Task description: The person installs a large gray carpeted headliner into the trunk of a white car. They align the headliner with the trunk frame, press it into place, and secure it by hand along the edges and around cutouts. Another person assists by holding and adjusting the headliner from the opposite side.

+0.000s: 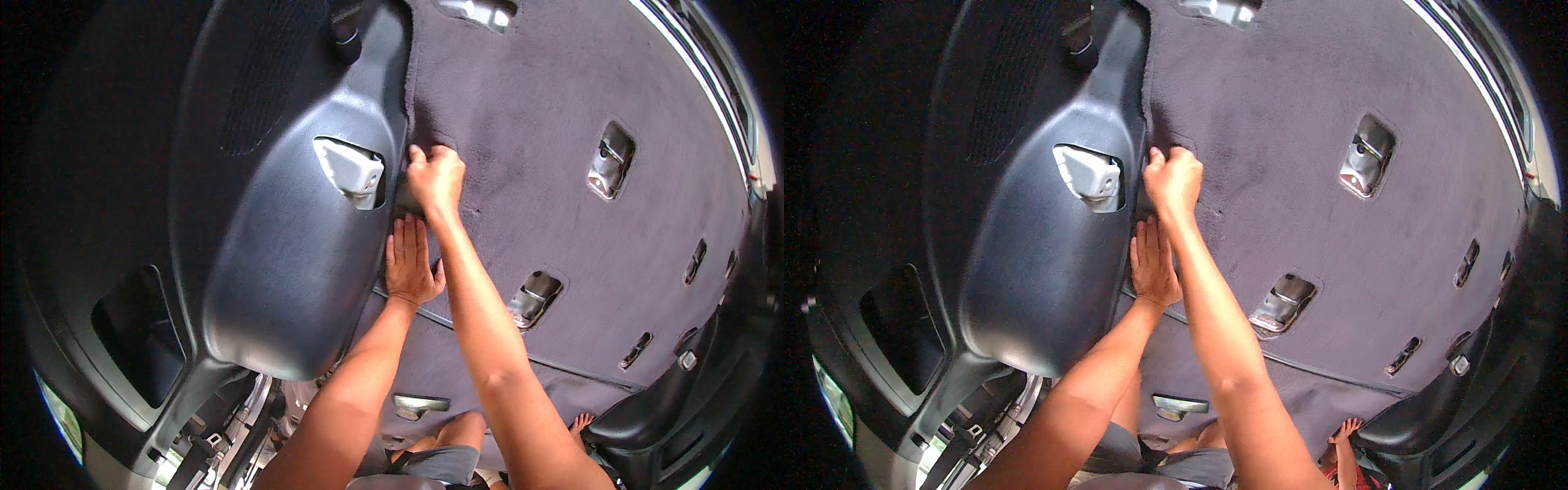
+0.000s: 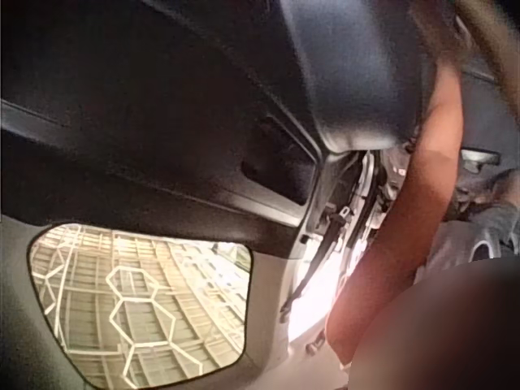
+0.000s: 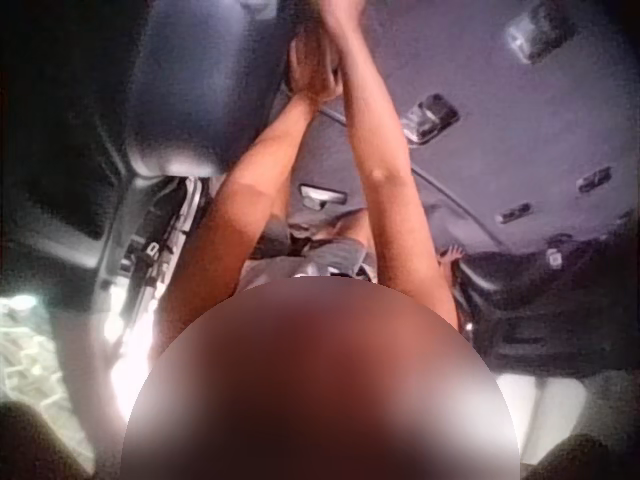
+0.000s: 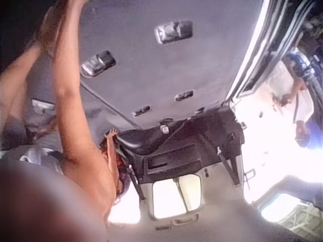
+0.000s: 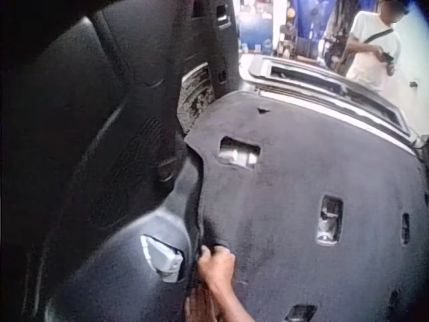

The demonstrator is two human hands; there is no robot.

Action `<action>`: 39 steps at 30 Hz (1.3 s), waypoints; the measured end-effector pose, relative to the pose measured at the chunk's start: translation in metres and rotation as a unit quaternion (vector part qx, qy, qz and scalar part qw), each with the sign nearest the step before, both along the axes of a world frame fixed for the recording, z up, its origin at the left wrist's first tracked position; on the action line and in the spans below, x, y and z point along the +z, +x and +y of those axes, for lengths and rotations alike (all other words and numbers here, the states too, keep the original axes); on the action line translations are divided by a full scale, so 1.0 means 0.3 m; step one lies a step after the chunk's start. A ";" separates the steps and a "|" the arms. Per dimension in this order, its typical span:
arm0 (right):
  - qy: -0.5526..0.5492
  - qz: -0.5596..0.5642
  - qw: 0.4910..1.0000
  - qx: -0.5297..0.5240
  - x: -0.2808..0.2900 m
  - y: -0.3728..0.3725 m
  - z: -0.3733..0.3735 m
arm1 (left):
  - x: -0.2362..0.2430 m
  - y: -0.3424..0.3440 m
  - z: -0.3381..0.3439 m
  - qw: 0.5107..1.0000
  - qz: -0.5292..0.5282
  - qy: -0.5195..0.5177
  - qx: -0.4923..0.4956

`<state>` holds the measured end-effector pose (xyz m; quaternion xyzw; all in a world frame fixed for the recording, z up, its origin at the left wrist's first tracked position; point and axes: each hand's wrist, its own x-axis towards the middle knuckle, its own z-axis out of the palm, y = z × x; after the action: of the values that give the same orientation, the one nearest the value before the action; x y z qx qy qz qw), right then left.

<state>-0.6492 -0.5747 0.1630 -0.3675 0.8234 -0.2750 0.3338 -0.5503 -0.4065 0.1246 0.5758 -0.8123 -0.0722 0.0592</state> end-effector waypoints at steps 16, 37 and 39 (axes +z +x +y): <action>-0.169 0.035 0.975 0.139 0.058 -0.190 -0.220 | -0.011 0.001 0.010 0.999 0.033 0.006 0.007; -0.339 0.363 0.697 0.517 -0.007 -0.387 -0.324 | 0.041 -0.218 -0.460 0.993 0.108 0.010 0.044; -0.356 0.301 0.710 0.528 -0.032 -0.393 -0.338 | 0.049 -0.222 -0.466 0.993 0.104 0.016 0.051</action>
<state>-0.7672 -0.6761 0.1534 -0.8973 0.3929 -0.2010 0.0032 -0.6170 -0.5464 0.1394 0.6066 -0.7702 -0.1411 0.1377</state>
